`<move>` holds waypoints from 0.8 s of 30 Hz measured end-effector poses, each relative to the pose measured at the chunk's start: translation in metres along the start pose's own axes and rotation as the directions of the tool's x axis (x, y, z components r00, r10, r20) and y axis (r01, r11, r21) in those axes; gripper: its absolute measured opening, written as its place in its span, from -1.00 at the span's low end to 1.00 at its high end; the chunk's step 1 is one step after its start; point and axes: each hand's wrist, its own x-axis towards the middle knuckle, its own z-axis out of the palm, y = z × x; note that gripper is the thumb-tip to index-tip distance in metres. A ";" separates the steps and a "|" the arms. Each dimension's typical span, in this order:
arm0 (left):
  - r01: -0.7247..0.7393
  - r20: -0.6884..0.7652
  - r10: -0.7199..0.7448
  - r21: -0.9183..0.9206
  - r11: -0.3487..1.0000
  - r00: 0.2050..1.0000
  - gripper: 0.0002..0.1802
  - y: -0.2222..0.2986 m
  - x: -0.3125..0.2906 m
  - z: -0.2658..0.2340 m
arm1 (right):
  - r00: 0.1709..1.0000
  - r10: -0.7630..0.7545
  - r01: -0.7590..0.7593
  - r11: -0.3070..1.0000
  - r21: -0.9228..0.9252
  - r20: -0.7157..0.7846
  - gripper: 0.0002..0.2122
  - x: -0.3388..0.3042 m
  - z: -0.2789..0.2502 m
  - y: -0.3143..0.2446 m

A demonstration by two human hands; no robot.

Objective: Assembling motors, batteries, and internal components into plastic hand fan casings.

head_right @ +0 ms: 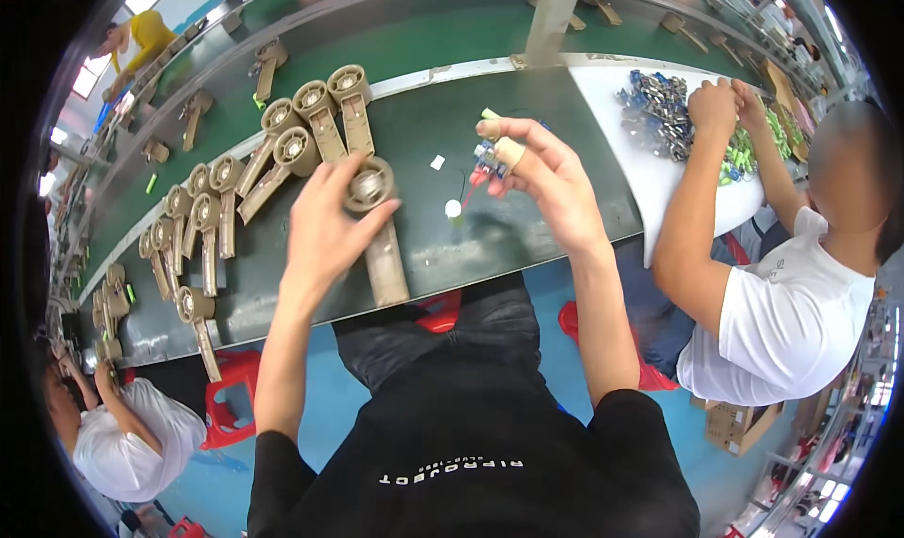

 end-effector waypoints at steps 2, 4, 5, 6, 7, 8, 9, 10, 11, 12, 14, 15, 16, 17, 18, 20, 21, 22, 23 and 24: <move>0.030 0.030 -0.032 0.054 0.998 0.999 -0.29 -0.001 0.008 0.026 | 1.000 0.019 -0.019 1.000 0.002 0.005 -0.65 -0.007 0.005 0.002; 0.039 0.034 -0.041 0.050 0.998 0.999 -0.31 -0.001 0.007 0.037 | 0.990 0.041 -0.038 0.999 -0.030 0.135 -0.62 -0.012 0.007 0.004; 0.050 0.042 -0.052 0.056 0.997 0.998 -0.31 -0.001 0.003 0.035 | 0.990 0.053 -0.055 0.998 0.008 0.132 -0.65 -0.014 0.011 0.005; 0.061 -0.013 -0.061 0.025 0.998 0.998 -0.33 0.002 0.002 0.031 | 0.990 0.063 -0.066 0.998 0.015 0.129 -0.65 -0.016 0.011 0.006; 0.070 -0.067 -0.070 -0.005 0.998 0.995 -0.34 0.007 0.001 0.025 | 0.984 0.070 -0.078 0.996 0.046 0.162 -0.69 -0.016 0.011 0.008; 0.087 -0.021 -0.093 -0.216 0.973 0.995 -0.36 0.015 -0.002 0.010 | 0.978 0.075 -0.091 0.993 0.077 0.195 -0.72 -0.017 0.012 0.009; 0.062 0.036 -0.051 -0.463 0.884 0.998 -0.37 0.023 -0.007 0.000 | 0.976 0.086 -0.120 0.979 0.167 0.199 -0.82 -0.017 0.018 0.011; 0.059 0.080 -0.006 -0.678 0.732 0.997 -0.37 0.032 -0.014 -0.009 | 0.974 0.097 -0.134 0.975 0.176 0.203 -0.82 -0.018 0.027 0.012; -0.027 0.058 0.087 -0.660 0.751 0.995 -0.40 0.040 -0.020 -0.013 | 0.967 0.103 -0.144 0.976 0.163 0.235 -0.80 -0.018 0.038 0.013; -0.117 0.033 0.180 -0.641 0.759 0.983 -0.41 0.047 -0.025 -0.013 | 0.957 0.109 -0.151 0.978 0.145 0.268 -0.77 -0.017 0.047 0.014; -0.085 -0.005 0.104 -0.616 0.783 0.995 -0.47 0.052 -0.036 -0.008 | 0.946 0.072 -0.124 0.982 0.145 0.316 -0.83 -0.017 0.052 0.017; 0.015 -0.036 -0.058 -0.714 0.700 0.998 -0.54 0.051 -0.039 -0.007 | 0.973 0.078 -0.096 0.993 0.073 0.217 -0.86 -0.016 0.050 0.021; 0.096 -0.047 -0.221 -0.801 0.590 0.974 -0.61 0.052 -0.040 -0.008 | 0.991 0.074 -0.075 0.997 -0.002 0.115 -0.88 -0.015 0.047 0.025; 0.282 0.084 -0.361 -0.793 0.540 0.929 -0.72 0.054 -0.041 -0.016 | 0.996 0.057 -0.057 0.998 -0.006 0.069 -0.87 -0.015 0.040 0.034; 0.285 0.085 -0.365 -0.794 0.537 0.927 -0.72 0.051 -0.040 -0.015 | 0.996 0.061 -0.061 0.998 -0.008 0.070 -0.87 -0.017 0.035 0.041; 0.140 0.116 -0.100 -0.418 0.898 0.988 -0.69 0.041 -0.030 -0.008 | 0.992 0.124 -0.124 0.973 -0.193 -0.013 -0.84 -0.019 0.027 0.056; -0.031 0.124 0.065 -0.261 0.965 0.990 -0.72 0.033 -0.028 -0.001 | 0.993 0.118 -0.118 0.982 -0.148 -0.006 -0.83 -0.020 0.027 0.062; -0.026 0.124 0.060 -0.259 0.965 0.990 -0.72 0.031 -0.029 0.004 | 0.993 0.122 -0.121 0.982 -0.148 -0.001 -0.83 -0.021 0.029 0.066; -0.064 0.181 0.090 -0.143 0.988 0.979 -0.77 0.033 -0.028 0.009 | 0.991 0.134 -0.133 0.981 -0.142 0.000 -0.83 -0.021 0.031 0.068; -0.112 0.243 0.116 -0.030 0.993 0.963 -0.82 0.033 -0.027 0.013 | 0.989 0.145 -0.144 0.980 -0.138 -0.003 -0.83 -0.022 0.032 0.069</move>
